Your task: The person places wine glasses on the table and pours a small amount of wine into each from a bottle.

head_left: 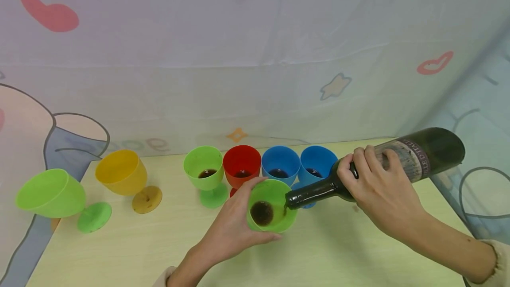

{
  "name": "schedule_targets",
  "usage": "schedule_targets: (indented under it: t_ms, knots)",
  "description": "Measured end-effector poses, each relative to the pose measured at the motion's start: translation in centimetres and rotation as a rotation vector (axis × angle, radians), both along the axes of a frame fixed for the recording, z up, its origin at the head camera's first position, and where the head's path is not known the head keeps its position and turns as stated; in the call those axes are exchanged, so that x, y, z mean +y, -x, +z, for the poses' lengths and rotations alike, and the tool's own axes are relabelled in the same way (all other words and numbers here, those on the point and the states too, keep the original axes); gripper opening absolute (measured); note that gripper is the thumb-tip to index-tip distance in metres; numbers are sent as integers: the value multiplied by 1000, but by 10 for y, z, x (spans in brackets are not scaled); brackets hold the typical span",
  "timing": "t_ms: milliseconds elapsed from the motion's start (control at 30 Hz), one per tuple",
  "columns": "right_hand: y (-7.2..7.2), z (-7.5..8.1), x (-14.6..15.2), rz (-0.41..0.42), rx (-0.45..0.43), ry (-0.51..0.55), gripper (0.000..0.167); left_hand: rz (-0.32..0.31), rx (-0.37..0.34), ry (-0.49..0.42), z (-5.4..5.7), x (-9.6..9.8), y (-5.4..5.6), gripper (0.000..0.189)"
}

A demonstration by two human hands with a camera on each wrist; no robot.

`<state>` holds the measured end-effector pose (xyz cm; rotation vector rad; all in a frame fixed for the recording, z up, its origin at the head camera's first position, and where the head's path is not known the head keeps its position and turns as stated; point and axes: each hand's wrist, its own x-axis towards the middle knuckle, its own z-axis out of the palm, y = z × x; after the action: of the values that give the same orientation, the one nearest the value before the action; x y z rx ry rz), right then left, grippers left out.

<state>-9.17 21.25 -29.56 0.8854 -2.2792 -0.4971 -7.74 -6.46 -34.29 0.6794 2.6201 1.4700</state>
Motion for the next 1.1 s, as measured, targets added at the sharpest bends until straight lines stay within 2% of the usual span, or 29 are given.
schedule_targets:
  t_ms: [200,400,667,1100]
  knots:
    - [0,1,-1,-4,-2,-4,71,0,-28,-7,0,0,0,94]
    - [-2,-1,0,4,-31,21,79,2,-28,-27,-2,-1,-1,93]
    - [-4,-6,1,-11,-61,54,76,9,-52,-30,-2,0,-1,92]
    - [-7,-17,4,-48,-133,128,82,22,-62,-41,-4,1,-2,92]
